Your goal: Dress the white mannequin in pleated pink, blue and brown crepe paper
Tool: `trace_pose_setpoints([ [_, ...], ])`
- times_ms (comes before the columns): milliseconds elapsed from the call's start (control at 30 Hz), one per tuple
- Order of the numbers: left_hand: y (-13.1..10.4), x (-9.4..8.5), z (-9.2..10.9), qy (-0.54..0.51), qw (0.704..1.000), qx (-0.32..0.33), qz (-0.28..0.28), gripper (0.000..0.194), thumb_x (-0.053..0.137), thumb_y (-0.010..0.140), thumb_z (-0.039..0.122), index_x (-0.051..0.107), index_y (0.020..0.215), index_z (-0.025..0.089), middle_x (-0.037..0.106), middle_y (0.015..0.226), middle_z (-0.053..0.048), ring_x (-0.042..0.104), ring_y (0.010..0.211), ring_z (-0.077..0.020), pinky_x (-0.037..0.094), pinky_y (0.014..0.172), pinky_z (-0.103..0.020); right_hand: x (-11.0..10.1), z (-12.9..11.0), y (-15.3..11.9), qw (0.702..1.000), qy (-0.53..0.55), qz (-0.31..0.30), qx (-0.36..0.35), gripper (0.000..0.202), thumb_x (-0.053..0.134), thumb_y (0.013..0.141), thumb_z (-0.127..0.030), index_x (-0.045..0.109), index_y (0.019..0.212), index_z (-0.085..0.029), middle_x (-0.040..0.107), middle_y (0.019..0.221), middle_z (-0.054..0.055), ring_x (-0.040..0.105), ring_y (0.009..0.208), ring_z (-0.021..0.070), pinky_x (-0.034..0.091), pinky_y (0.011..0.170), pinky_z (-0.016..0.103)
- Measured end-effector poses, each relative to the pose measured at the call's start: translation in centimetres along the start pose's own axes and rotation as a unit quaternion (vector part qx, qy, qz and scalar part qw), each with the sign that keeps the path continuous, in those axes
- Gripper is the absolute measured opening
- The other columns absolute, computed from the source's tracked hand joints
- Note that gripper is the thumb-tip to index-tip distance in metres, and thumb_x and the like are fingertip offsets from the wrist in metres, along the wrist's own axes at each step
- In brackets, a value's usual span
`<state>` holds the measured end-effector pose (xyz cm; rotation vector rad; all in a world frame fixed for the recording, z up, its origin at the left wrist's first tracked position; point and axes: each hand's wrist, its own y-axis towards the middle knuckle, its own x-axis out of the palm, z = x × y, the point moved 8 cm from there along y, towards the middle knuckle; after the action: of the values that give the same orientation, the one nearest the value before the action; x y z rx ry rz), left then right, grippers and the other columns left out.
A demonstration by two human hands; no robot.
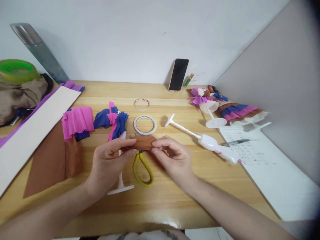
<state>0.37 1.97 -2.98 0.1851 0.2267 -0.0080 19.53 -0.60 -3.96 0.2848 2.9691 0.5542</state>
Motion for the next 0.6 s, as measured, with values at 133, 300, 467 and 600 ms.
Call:
trace_pose_setpoints([
  [133,-0.1,-0.2,0.4,0.031,0.999,0.026,0.008,0.019,0.075,0.069,0.013,0.079,0.084,0.024,0.079,0.084,0.000,0.074,0.075,-0.0165,0.060,0.073,-0.024,-0.1,-0.3,0.1,1.000,-0.003,-0.002,-0.014,0.013,0.066,0.077,-0.012,0.072,0.082,-0.022,0.064,0.071,0.001,0.059,0.065,0.0134,0.048,0.060,0.027],
  [300,0.2,0.9,0.2,-0.021,0.999,0.014,-0.045,0.032,0.078,0.068,0.014,0.078,0.099,0.022,0.079,0.093,-0.002,0.073,0.077,-0.0171,0.061,0.074,-0.026,-0.2,-0.4,0.2,1.000,-0.011,0.004,-0.020,0.014,0.066,0.077,-0.013,0.073,0.083,-0.023,0.064,0.070,0.001,0.059,0.064,0.0139,0.048,0.059,0.027],
  [467,0.0,1.9,-0.2,-0.100,0.988,-0.014,-0.117,0.045,0.082,0.066,0.016,0.075,0.109,0.023,0.076,0.107,-0.005,0.074,0.088,-0.0200,0.062,0.078,-0.027,0.0,-0.4,0.1,1.000,-0.018,-0.007,-0.023,0.013,0.065,0.078,-0.013,0.073,0.083,-0.023,0.065,0.071,0.002,0.061,0.067,0.0151,0.048,0.061,0.029],
  [600,-0.2,1.8,-0.2,-0.110,0.986,-0.005,-0.127,0.040,0.081,0.068,0.014,0.076,0.105,0.029,0.078,0.102,-0.002,0.074,0.092,-0.0196,0.060,0.085,-0.028,0.2,-0.8,0.0,0.999,-0.017,-0.019,-0.037,0.014,0.065,0.078,-0.012,0.073,0.082,-0.023,0.063,0.069,0.001,0.059,0.064,0.0142,0.049,0.060,0.028],
])
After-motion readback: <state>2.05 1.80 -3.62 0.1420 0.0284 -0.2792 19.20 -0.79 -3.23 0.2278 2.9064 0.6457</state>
